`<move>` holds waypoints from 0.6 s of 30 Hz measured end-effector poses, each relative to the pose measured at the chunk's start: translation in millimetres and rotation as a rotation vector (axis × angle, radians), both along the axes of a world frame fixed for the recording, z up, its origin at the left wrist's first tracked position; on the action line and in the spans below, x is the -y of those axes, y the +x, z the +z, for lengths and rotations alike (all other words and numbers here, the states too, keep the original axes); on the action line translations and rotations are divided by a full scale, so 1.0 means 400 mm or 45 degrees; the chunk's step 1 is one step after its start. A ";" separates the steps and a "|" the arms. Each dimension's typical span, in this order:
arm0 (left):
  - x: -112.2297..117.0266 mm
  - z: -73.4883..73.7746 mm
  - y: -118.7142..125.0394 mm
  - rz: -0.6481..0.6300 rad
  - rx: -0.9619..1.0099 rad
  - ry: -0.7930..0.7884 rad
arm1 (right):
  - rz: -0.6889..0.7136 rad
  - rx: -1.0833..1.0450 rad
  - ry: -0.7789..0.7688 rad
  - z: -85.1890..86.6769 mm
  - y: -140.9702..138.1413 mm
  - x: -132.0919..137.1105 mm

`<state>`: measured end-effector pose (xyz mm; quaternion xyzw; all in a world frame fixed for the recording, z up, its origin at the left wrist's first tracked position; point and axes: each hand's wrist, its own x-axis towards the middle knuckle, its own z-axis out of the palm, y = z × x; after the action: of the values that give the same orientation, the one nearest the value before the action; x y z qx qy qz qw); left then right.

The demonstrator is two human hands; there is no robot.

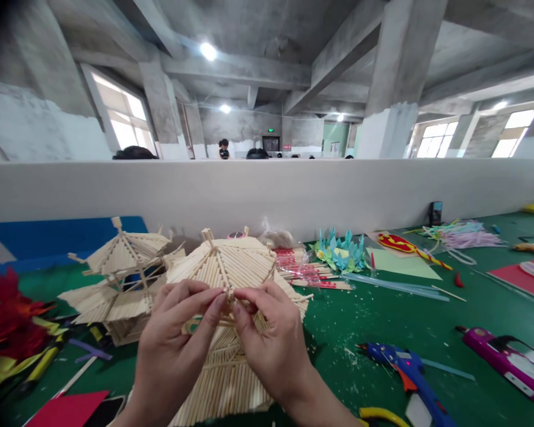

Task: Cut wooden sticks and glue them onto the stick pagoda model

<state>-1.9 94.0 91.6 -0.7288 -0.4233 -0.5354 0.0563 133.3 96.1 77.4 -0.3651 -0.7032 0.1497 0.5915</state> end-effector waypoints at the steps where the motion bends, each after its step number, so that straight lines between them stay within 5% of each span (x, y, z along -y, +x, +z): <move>1: 0.000 0.000 0.000 0.000 -0.005 0.004 | 0.002 -0.002 0.003 0.001 -0.001 0.001; 18: 0.001 0.002 0.007 0.005 0.010 -0.028 | 0.007 -0.030 0.009 -0.001 -0.008 0.001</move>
<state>0.9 93.7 92.5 -0.7263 -0.4309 -0.5335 0.0477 130.1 95.7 77.0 -0.3593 -0.6976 0.1534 0.6006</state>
